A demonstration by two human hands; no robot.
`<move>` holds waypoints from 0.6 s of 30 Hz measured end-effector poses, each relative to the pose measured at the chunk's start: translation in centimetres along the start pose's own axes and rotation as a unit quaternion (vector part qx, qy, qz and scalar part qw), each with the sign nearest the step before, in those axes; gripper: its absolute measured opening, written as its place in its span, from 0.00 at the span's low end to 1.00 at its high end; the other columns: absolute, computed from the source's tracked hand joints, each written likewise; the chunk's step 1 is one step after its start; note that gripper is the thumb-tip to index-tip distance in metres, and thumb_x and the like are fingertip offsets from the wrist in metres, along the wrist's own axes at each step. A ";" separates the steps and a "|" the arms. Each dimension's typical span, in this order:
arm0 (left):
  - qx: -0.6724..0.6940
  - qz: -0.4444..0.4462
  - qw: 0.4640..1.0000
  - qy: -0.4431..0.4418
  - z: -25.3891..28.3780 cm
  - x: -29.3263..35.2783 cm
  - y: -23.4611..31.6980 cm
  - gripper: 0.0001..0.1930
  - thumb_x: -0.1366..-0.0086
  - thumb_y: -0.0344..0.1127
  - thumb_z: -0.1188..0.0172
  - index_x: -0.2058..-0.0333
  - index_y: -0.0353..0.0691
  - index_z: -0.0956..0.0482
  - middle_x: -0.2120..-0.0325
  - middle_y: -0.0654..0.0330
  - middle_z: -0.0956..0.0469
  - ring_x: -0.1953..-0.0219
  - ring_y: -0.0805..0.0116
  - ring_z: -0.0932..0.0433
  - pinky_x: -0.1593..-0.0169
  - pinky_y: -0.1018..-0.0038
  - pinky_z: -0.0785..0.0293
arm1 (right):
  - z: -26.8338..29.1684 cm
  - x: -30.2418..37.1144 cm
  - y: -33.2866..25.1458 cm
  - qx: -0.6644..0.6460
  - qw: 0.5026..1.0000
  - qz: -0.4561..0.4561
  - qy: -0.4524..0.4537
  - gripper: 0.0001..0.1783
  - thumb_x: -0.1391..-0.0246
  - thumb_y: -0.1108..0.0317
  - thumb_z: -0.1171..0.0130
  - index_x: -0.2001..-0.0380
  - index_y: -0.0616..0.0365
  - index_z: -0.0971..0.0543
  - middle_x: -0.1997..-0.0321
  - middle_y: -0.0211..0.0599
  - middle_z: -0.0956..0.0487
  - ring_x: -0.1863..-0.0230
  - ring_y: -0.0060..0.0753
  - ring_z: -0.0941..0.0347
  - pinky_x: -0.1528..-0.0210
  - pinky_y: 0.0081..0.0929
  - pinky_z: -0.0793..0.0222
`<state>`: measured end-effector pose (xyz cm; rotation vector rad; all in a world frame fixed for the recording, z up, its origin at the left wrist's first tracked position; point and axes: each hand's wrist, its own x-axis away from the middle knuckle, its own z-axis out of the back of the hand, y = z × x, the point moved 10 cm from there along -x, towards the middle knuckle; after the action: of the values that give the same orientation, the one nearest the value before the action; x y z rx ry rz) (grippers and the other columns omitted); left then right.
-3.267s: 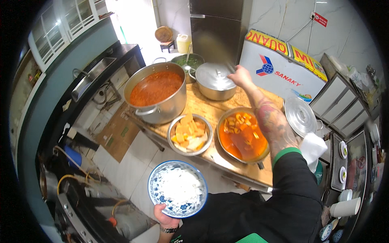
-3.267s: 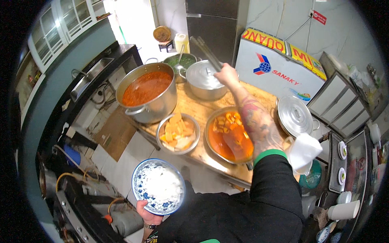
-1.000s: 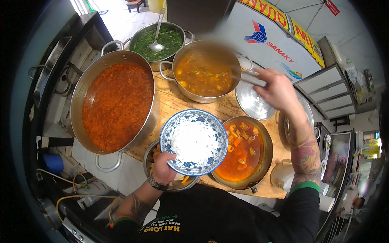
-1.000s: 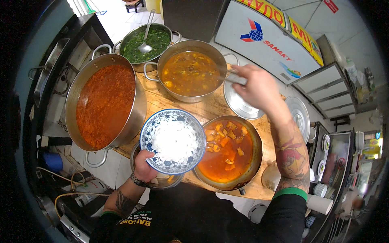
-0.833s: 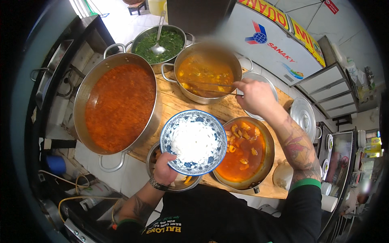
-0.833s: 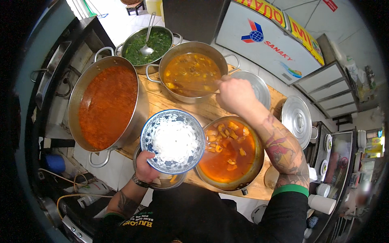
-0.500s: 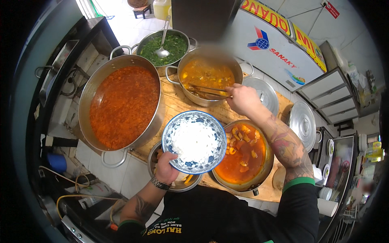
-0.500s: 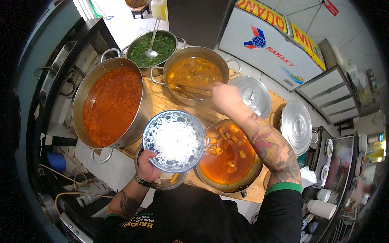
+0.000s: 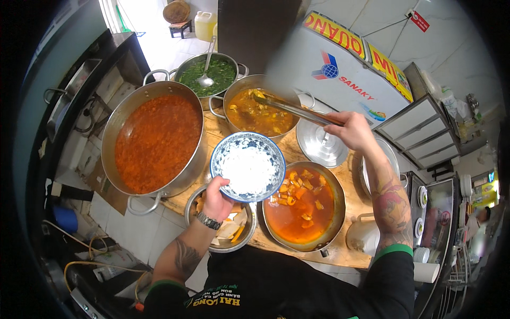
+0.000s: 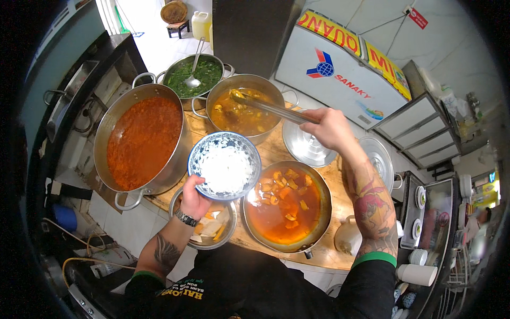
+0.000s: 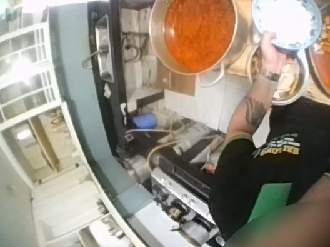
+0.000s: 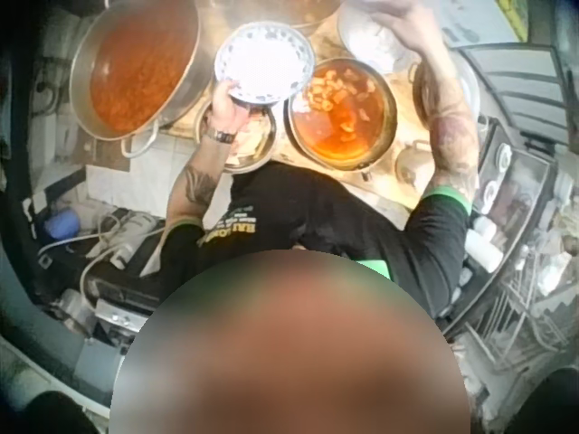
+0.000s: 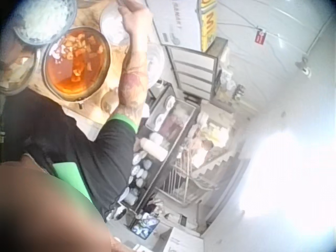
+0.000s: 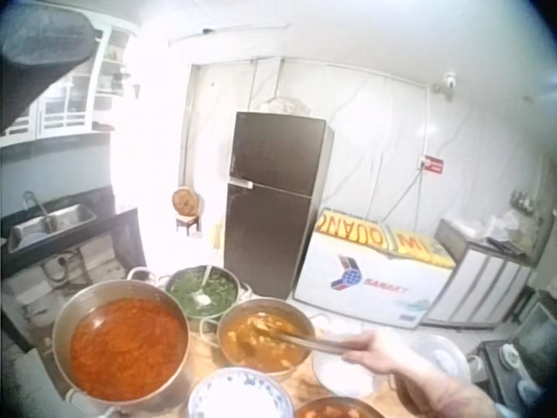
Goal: The person assembles multiple noodle bowls by placing rice noodles into bowls and adding various toppings and sauces using tongs. The person handles bowls, noodles, and several topping containers, then places the finished bowls on a counter.
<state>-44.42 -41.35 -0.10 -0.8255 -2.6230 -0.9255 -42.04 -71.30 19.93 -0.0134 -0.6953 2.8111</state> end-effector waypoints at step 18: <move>-0.008 -0.037 0.997 -0.072 -2.5 -0.1 1.3 0.30 0.32 0.54 0.54 0.40 0.39 0.38 0.43 0.56 0.32 0.42 0.61 0.31 0.42 0.62 0.32 | 0.8 14.3 -10.3 0.249 0.904 0.348 0.003 0.21 0.66 0.72 0.33 0.62 0.53 0.19 0.65 0.31 0.21 0.70 0.37 0.24 0.70 0.32 0.28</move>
<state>-43.53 -42.17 2.48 -0.8325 -2.7912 -0.9387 -53.54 -59.45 26.04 -0.2174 0.0968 3.5825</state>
